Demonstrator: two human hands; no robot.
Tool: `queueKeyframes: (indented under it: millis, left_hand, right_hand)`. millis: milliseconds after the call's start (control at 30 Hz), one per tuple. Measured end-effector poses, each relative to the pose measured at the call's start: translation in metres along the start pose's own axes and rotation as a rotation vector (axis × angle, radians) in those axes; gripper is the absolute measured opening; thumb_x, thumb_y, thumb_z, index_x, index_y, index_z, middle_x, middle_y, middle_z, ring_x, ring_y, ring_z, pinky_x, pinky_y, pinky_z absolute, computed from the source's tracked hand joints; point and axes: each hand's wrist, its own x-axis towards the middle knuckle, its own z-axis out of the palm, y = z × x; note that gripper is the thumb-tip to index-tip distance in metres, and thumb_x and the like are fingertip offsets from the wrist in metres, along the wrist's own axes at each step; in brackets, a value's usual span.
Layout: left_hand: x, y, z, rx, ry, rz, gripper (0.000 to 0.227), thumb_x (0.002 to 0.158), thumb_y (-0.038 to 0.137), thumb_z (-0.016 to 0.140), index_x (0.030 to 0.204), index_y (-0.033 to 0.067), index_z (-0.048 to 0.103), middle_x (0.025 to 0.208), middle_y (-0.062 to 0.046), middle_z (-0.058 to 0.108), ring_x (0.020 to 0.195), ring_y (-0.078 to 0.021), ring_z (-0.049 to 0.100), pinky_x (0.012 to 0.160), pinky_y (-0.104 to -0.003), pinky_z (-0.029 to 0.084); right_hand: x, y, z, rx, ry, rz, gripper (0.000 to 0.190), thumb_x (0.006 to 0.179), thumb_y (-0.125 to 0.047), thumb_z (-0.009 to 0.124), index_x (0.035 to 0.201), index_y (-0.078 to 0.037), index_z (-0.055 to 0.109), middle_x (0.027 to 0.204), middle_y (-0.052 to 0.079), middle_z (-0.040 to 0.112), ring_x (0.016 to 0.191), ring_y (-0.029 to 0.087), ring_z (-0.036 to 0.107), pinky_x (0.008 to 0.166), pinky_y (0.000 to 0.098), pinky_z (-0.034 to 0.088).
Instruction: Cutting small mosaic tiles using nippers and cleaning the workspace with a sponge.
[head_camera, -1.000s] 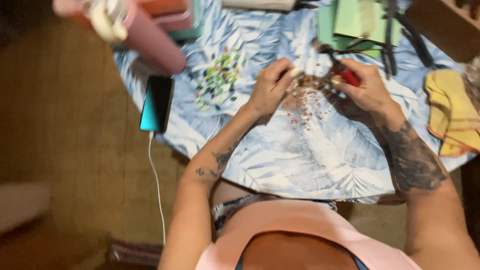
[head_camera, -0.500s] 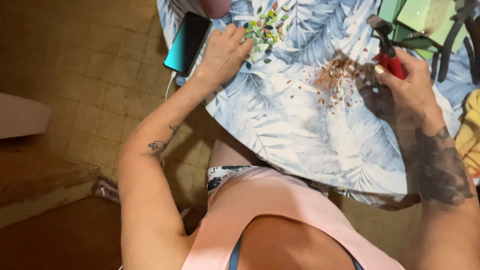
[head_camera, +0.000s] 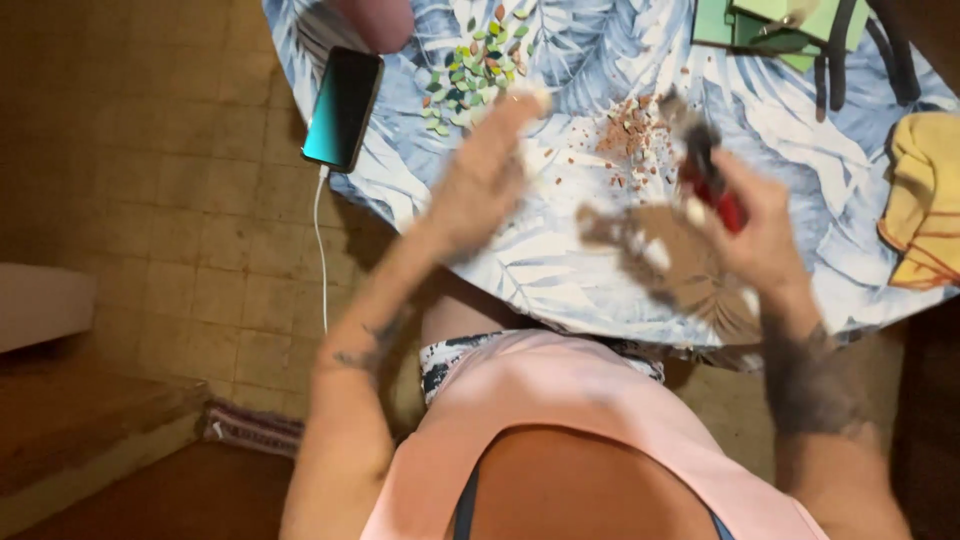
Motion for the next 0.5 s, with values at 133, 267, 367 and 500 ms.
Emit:
queueKeyframes:
  millis: [133,267,367,500]
  left_hand:
    - [-0.026,-0.004,0.069,-0.507,-0.056,0.243,0.086,0.076,0.056,0.055,0.136,0.0078,0.017,0.138,-0.018,0.022,0.131,-0.0341,0.017,0.106,-0.052,0.018]
    - [-0.030,0.026,0.069,-0.580,0.145,0.225,0.033,0.083,0.032,0.048,0.103,0.0072,0.043,0.098,-0.010,0.045,0.097,-0.0226,0.044,0.090,-0.044,0.037]
    - [-0.030,0.015,0.076,-0.665,0.221,0.266,0.018,0.086,0.024,0.044,0.087,0.0076,0.052,0.079,-0.006,0.054,0.080,-0.0184,0.055,0.082,-0.039,0.046]
    - [-0.039,-0.016,0.081,-0.884,0.266,0.262,0.025,0.086,0.034,0.041,0.080,0.0102,0.042,0.070,-0.006,0.050,0.073,-0.0213,0.056,0.075,-0.037,0.047]
  right_hand:
    - [-0.022,-0.018,0.049,0.275,0.147,0.097,0.074,0.072,-0.065,0.038,0.106,-0.002,0.054,0.079,0.010,0.058,0.067,0.014,0.052,0.060,0.0300,0.044]
    - [-0.021,-0.044,0.084,0.166,0.322,0.040,0.029,0.083,-0.015,0.040,0.105,0.003,0.041,0.086,0.020,0.057,0.072,0.031,0.058,0.067,0.0385,0.046]
    - [-0.019,-0.063,0.079,0.077,0.334,-0.073,0.025,0.084,-0.017,0.042,0.099,0.002,0.047,0.090,0.016,0.058,0.079,0.031,0.059,0.070,0.0360,0.047]
    - [-0.025,-0.049,0.046,-0.180,0.352,-0.192,0.037,0.086,-0.029,0.045,0.104,0.003,0.046,0.096,0.019,0.050,0.091,0.035,0.053,0.079,0.0418,0.044]
